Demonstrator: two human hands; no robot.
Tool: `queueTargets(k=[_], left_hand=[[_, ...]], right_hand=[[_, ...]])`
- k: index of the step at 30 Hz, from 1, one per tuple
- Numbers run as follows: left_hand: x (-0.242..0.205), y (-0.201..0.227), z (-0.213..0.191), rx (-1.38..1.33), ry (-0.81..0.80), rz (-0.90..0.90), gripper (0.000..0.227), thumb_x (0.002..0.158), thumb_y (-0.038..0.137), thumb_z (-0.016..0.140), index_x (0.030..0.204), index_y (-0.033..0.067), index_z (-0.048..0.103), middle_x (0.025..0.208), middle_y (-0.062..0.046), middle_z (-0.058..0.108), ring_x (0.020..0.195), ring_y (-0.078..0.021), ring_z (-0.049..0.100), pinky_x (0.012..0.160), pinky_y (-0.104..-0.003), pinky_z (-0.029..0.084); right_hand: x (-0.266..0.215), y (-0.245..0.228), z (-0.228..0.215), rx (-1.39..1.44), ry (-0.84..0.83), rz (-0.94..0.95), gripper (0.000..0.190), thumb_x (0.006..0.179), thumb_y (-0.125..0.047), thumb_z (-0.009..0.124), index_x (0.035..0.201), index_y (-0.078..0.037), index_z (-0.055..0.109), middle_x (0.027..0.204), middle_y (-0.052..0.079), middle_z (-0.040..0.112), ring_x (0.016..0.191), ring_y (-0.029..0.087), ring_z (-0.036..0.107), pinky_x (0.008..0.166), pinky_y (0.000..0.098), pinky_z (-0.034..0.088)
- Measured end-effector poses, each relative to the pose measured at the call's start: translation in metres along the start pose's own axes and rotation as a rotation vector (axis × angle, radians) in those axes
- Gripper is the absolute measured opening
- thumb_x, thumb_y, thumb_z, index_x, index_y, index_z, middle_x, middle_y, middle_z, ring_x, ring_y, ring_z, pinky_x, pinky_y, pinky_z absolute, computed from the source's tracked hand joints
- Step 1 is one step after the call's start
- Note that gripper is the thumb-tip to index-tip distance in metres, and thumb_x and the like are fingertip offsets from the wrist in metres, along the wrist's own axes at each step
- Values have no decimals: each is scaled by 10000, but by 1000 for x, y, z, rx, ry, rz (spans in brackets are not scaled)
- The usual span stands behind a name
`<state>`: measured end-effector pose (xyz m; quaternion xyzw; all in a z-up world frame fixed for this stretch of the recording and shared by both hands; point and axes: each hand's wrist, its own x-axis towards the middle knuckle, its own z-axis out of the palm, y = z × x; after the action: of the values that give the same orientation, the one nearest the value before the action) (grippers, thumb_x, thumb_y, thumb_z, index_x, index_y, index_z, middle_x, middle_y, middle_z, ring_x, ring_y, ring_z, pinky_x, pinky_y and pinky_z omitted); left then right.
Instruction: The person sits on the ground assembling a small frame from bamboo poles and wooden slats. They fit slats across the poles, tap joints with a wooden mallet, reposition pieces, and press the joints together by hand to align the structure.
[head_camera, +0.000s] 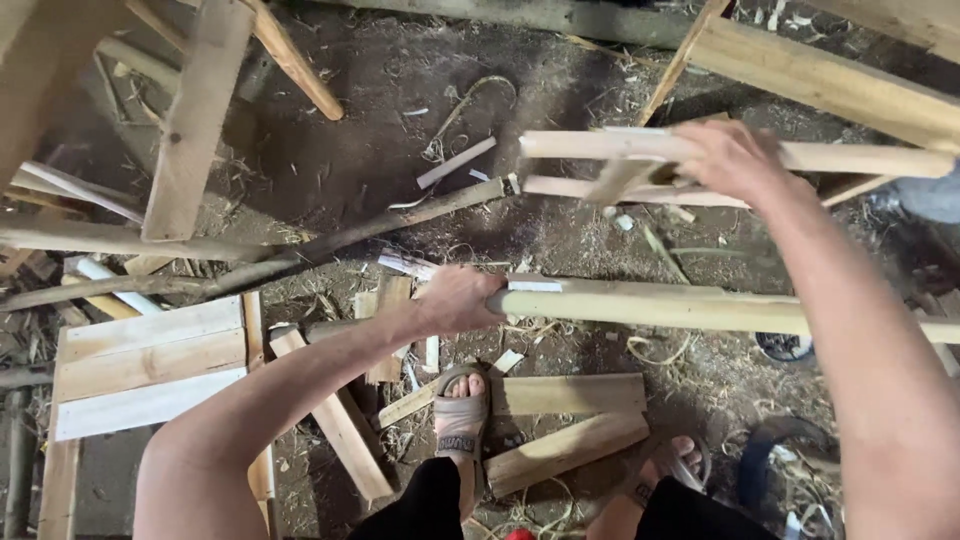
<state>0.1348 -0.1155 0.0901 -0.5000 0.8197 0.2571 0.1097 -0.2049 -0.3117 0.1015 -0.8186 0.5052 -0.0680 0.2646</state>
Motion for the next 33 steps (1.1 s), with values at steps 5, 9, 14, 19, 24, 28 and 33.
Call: queueTargets(k=[5,9,14,19,24,28,33], left_hand=[[12,-19,20,-89,199,111,217,857,327,651,937,124,652,653,-8,675,471,-111,646,343,-242,511],[18,-26,23,-61,247,163,188,850,320,629,882,137,660,587,-1,659,429,-109,639,327,-237,502],[21,-28,22,-45,211,141,181,841,314,640,899,144,657,584,15,640,427,-90,610,327,-227,473],[21,-28,18,-51,195,131,218,828,285,641,951,106,651,598,-2,645,433,-105,616,338,-229,488],[22,-30,24,-59,202,134,184,820,273,662,936,130,657,627,-4,664,472,-115,644,369,-240,512],[21,-29,24,-44,234,135,133,806,272,652,858,151,668,563,29,629,437,-101,613,347,-238,491],[21,-26,15,-92,199,147,186,826,277,628,917,117,651,608,1,656,451,-113,636,342,-243,500]], right_hand=[[16,56,15,-360,-60,120,521,853,-223,648,1352,-255,499,943,85,629,825,289,524,790,457,390],[27,74,20,-499,-6,109,562,873,-410,577,1406,-285,450,961,144,596,857,307,488,805,410,293],[19,74,16,-511,35,149,703,774,-362,693,1424,-269,442,1114,184,610,965,348,524,862,494,331],[10,69,14,-476,43,175,807,707,-329,735,1438,-246,404,1218,223,565,1117,412,481,972,631,258],[13,71,21,-341,-2,275,608,773,-359,670,1344,-283,473,1396,184,452,1243,387,409,1035,562,165],[15,72,20,-360,23,184,539,794,-295,714,1308,-247,559,1008,103,677,950,328,581,941,515,277],[22,59,18,-369,-44,250,536,810,-307,712,1322,-293,554,918,52,697,851,269,552,819,431,309]])
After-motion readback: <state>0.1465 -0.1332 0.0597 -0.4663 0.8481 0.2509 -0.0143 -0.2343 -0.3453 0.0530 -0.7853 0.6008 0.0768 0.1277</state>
